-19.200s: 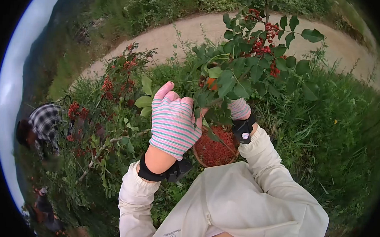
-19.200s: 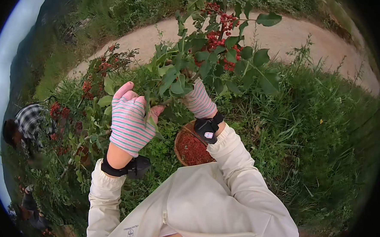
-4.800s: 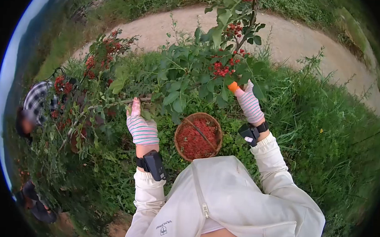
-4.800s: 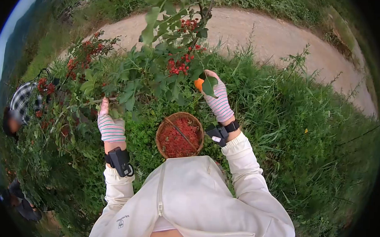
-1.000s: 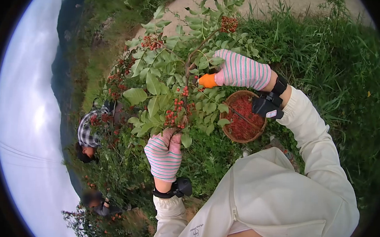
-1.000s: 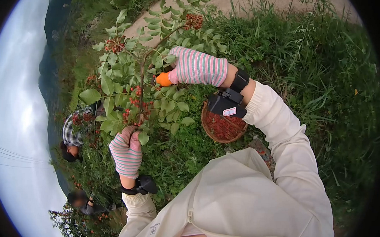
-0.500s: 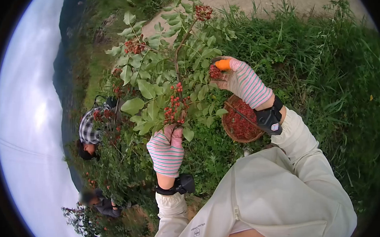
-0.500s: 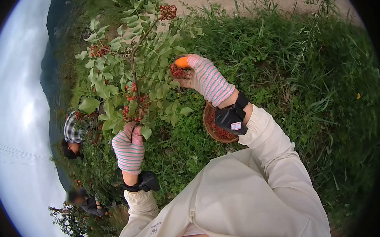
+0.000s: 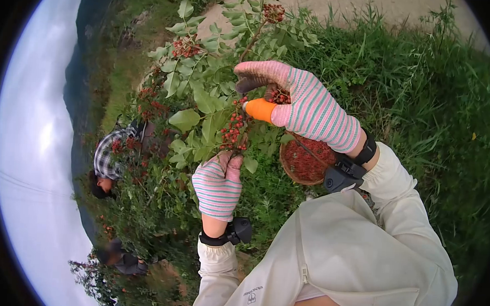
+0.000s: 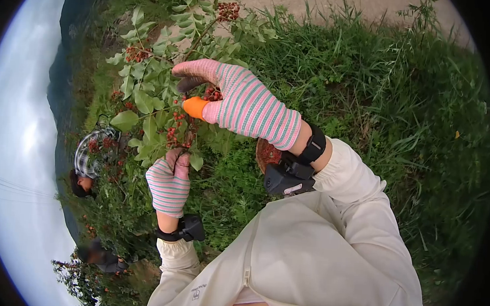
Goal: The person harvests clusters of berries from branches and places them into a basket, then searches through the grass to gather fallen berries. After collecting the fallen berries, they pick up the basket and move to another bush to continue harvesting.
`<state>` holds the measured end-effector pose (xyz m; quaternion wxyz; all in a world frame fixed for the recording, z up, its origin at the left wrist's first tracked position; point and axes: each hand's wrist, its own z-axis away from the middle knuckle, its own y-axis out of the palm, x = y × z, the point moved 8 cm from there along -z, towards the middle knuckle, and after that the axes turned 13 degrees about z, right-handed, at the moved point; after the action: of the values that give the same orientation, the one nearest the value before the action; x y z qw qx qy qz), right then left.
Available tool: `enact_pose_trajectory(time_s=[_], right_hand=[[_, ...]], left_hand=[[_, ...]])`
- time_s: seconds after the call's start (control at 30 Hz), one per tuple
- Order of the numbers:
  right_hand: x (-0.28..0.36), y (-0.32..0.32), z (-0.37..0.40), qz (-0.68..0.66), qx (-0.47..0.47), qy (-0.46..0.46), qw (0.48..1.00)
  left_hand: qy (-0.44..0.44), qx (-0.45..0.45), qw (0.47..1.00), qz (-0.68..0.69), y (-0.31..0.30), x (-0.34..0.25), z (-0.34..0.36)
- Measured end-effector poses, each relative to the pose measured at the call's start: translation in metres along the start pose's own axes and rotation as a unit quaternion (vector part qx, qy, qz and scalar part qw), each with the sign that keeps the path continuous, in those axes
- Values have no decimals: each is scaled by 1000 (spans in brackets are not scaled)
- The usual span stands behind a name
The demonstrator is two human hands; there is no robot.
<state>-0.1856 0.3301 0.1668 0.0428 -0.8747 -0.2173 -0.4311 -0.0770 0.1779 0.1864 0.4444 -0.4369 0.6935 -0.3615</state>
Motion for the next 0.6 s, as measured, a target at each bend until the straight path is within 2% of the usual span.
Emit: enact_pose_trajectory(time_s=[0.03,0.17,0.23,0.27,0.37,0.47,0.53,0.6], right_hand=[[3,0,-2,49,29,8,998],[4,3,-9,92,49,-20,994],[15,4,-14,189,75,-42,978],[15,3,-17,189,76,-41,978],[20,13,-21,248,187,-76,947],[21,18,-23,222,206,-126,945],[24,23,-23,238,214,-123,939],[33,30,-21,383,152,-193,891]], left_hand=[[-3,8,1000,-1,0,-1,0],[1,7,1000,-12,1,-3,0],[3,7,1000,-9,-1,-5,0],[6,7,1000,-8,-1,-7,-1],[-4,17,1000,-4,0,-4,-1],[4,25,1000,-5,3,-4,1],[0,23,1000,-6,4,-2,1],[-6,23,1000,-3,7,-1,0]])
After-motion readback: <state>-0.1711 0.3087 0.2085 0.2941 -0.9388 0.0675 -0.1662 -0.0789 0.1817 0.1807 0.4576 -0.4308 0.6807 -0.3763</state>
